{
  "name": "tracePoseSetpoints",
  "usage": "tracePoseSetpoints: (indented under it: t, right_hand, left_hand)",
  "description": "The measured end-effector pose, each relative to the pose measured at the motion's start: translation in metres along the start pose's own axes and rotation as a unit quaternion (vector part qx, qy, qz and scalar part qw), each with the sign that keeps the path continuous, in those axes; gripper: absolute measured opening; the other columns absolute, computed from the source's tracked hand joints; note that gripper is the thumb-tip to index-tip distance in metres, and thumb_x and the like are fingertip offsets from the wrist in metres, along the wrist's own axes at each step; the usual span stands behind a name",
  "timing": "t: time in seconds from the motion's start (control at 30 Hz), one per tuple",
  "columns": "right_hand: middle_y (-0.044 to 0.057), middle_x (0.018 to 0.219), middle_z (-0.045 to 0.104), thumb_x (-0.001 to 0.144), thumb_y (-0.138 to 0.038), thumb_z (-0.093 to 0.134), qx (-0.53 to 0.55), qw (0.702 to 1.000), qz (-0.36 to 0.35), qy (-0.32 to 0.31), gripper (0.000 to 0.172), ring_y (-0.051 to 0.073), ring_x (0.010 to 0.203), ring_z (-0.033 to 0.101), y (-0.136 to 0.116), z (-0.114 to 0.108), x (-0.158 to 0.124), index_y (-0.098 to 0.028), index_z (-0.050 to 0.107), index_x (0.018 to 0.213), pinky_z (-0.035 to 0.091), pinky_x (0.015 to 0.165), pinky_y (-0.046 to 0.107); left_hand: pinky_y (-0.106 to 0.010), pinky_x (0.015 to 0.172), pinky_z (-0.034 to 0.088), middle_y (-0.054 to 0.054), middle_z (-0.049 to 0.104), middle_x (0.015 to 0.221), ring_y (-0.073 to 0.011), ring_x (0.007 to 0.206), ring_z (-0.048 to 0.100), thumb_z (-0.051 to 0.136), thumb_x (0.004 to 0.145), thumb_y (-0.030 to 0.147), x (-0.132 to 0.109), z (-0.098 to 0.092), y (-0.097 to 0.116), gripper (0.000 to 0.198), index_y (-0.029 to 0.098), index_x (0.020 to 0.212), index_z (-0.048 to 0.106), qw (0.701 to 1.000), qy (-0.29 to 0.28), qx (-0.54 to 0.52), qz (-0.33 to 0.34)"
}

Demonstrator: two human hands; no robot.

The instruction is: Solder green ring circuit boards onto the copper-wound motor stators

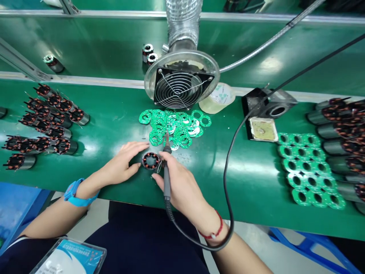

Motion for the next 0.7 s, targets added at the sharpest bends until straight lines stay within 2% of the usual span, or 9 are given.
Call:
tracePoseSetpoints:
  t: [0.07, 0.13, 0.27, 0.47, 0.6, 0.7]
  right_hand:
    - [0.011, 0.107, 0.066, 0.084, -0.032, 0.063, 0.026, 0.999, 0.018, -0.015, 0.059, 0.028, 0.088, 0.068, 0.007, -0.006, 0.001, -0.023, 0.032, 0.133, 0.057, 0.071, 0.044]
    - [0.011, 0.108, 0.064, 0.083, -0.035, 0.063, 0.027, 1.0, 0.015, -0.004, 0.06, 0.028, 0.091, 0.067, 0.009, -0.012, 0.006, -0.024, 0.032, 0.133, 0.056, 0.073, 0.044]
    - [0.011, 0.11, 0.061, 0.083, -0.029, 0.063, -0.023, 0.997, -0.034, 0.062, 0.057, 0.029, 0.096, 0.061, -0.002, -0.018, 0.017, -0.024, 0.036, 0.133, 0.053, 0.079, 0.047]
    - [0.011, 0.098, 0.062, 0.088, -0.018, 0.049, -0.084, 0.988, -0.114, 0.067, 0.046, 0.029, 0.084, 0.053, -0.024, -0.008, 0.023, -0.022, 0.04, 0.134, 0.048, 0.074, 0.046]
    - [0.009, 0.099, 0.064, 0.088, -0.022, 0.052, -0.067, 0.988, -0.094, 0.104, 0.044, 0.027, 0.084, 0.054, -0.02, -0.005, 0.021, -0.021, 0.042, 0.131, 0.047, 0.073, 0.043]
    - [0.01, 0.103, 0.065, 0.087, -0.029, 0.058, -0.056, 0.985, -0.067, 0.148, 0.046, 0.027, 0.083, 0.055, -0.013, -0.005, 0.015, -0.021, 0.042, 0.13, 0.048, 0.073, 0.042]
  left_hand:
    - [-0.047, 0.109, 0.031, -0.01, 0.04, 0.144, -0.022, 0.134, 0.033, 0.044, 0.08, 0.004, -0.001, 0.007, 0.004, 0.064, 0.021, 0.141, 0.03, 0.998, -0.039, -0.014, 0.037]
    - [-0.047, 0.108, 0.034, -0.009, 0.042, 0.142, -0.0216, 0.131, 0.036, 0.044, 0.083, 0.005, -0.001, 0.011, 0.006, 0.063, 0.023, 0.142, 0.029, 0.997, -0.05, -0.025, 0.047]
    - [-0.046, 0.101, 0.04, -0.009, 0.053, 0.13, -0.0231, 0.118, 0.047, 0.049, 0.088, 0.014, 0.002, 0.011, 0.005, 0.048, 0.022, 0.134, 0.04, 1.0, -0.026, -0.008, 0.014]
    - [-0.043, 0.09, 0.046, -0.008, 0.059, 0.108, -0.0233, 0.103, 0.054, 0.053, 0.086, 0.017, 0.009, 0.01, 0.006, 0.033, 0.019, 0.119, 0.05, 0.999, 0.04, 0.018, -0.005]
    - [-0.044, 0.093, 0.046, -0.01, 0.056, 0.113, -0.0237, 0.108, 0.052, 0.053, 0.085, 0.016, 0.011, 0.01, 0.008, 0.034, 0.02, 0.118, 0.049, 0.998, 0.059, 0.001, 0.01]
    - [-0.043, 0.097, 0.045, -0.01, 0.054, 0.117, -0.0223, 0.112, 0.05, 0.051, 0.083, 0.011, 0.01, 0.005, 0.011, 0.037, 0.019, 0.119, 0.046, 0.998, 0.053, -0.032, 0.018]
Point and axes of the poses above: each hand's wrist, its own x-axis towards the middle knuckle, its own z-axis out of the palm, y = z × x, the point moved 6 cm from there along x, towards the middle knuckle
